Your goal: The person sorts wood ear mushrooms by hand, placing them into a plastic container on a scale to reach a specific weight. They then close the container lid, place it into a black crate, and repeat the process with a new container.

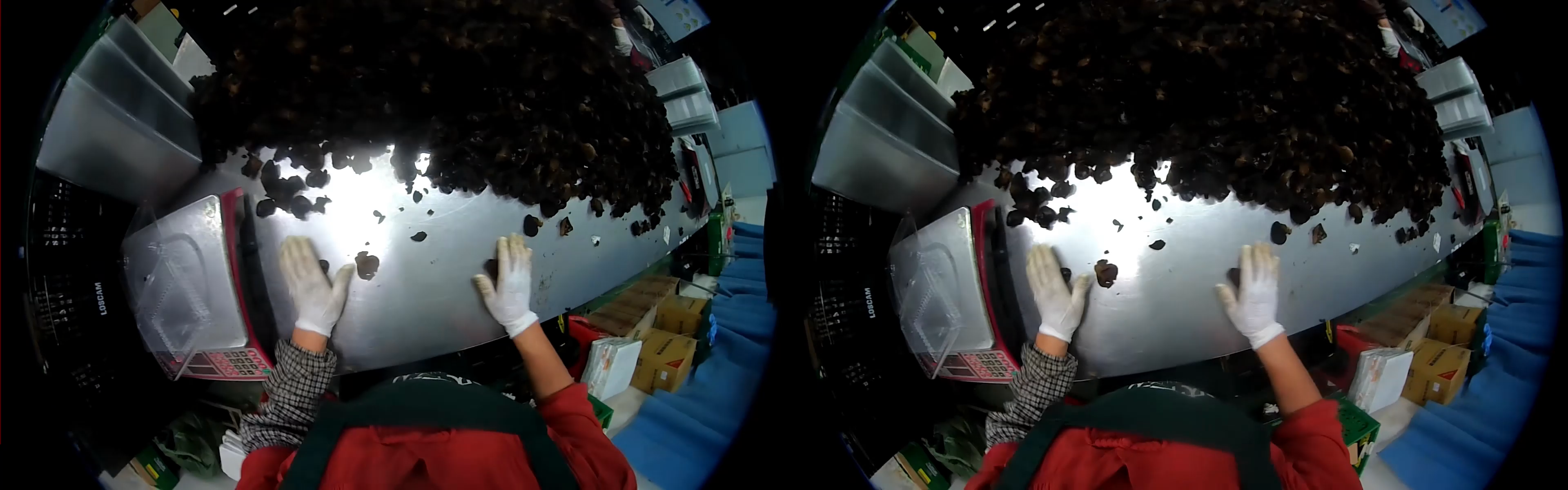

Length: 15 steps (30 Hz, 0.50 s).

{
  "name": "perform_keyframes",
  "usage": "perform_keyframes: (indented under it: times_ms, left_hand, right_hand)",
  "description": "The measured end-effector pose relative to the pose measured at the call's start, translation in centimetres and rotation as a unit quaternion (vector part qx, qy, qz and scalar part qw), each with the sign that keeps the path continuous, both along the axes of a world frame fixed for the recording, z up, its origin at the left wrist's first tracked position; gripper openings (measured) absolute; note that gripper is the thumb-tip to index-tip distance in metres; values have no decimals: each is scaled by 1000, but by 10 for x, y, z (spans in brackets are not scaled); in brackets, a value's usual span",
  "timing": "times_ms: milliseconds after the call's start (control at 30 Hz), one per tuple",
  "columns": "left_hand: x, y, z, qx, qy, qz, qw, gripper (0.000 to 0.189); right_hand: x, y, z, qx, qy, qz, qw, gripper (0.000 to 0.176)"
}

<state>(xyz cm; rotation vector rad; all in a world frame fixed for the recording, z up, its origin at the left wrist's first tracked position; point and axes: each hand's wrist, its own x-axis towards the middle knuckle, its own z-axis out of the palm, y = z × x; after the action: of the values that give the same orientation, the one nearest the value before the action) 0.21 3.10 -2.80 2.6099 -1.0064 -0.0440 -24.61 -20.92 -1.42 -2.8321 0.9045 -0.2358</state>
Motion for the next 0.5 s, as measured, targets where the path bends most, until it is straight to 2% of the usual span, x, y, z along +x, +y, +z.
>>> perform_keyframes:
  times_ms: [33, 100, 167, 200, 300, 333, 367, 433, 500]
  left_hand:
    - [-5, -16, -2, -19, -12, -40, 999, 90]
    - [-16, -49, 1, -97, 57, -139, 984, 89]
    - [-23, -74, 3, -176, 142, -208, 952, 88]
    - [-23, -84, 17, -218, 113, -212, 946, 79]
    - [3, -109, 31, -223, -2, -162, 961, 62]
    - [16, -127, 26, -258, 29, -132, 957, 46]
    - [25, -146, 25, -251, -21, -91, 964, 35]
    - [38, -175, 18, -201, -47, -67, 976, 22]
    - [43, -183, 15, -189, 2, -49, 981, 16]
  right_hand:
    - [14, 4, 3, 15, 12, 15, 1000, 79]
    - [63, 5, 24, 172, -3, 78, 982, 78]
    - [94, 9, 10, 142, -126, 210, 959, 71]
    - [104, 9, 14, 138, -164, 235, 948, 60]
    - [119, -17, 12, 128, -194, 214, 949, 51]
    - [126, -25, 11, 118, -217, 195, 949, 43]
    - [132, -31, 10, 109, -215, 200, 950, 41]
    - [145, -42, 9, 88, -213, 212, 950, 39]
    - [149, -49, 6, 23, -209, 185, 960, 42]
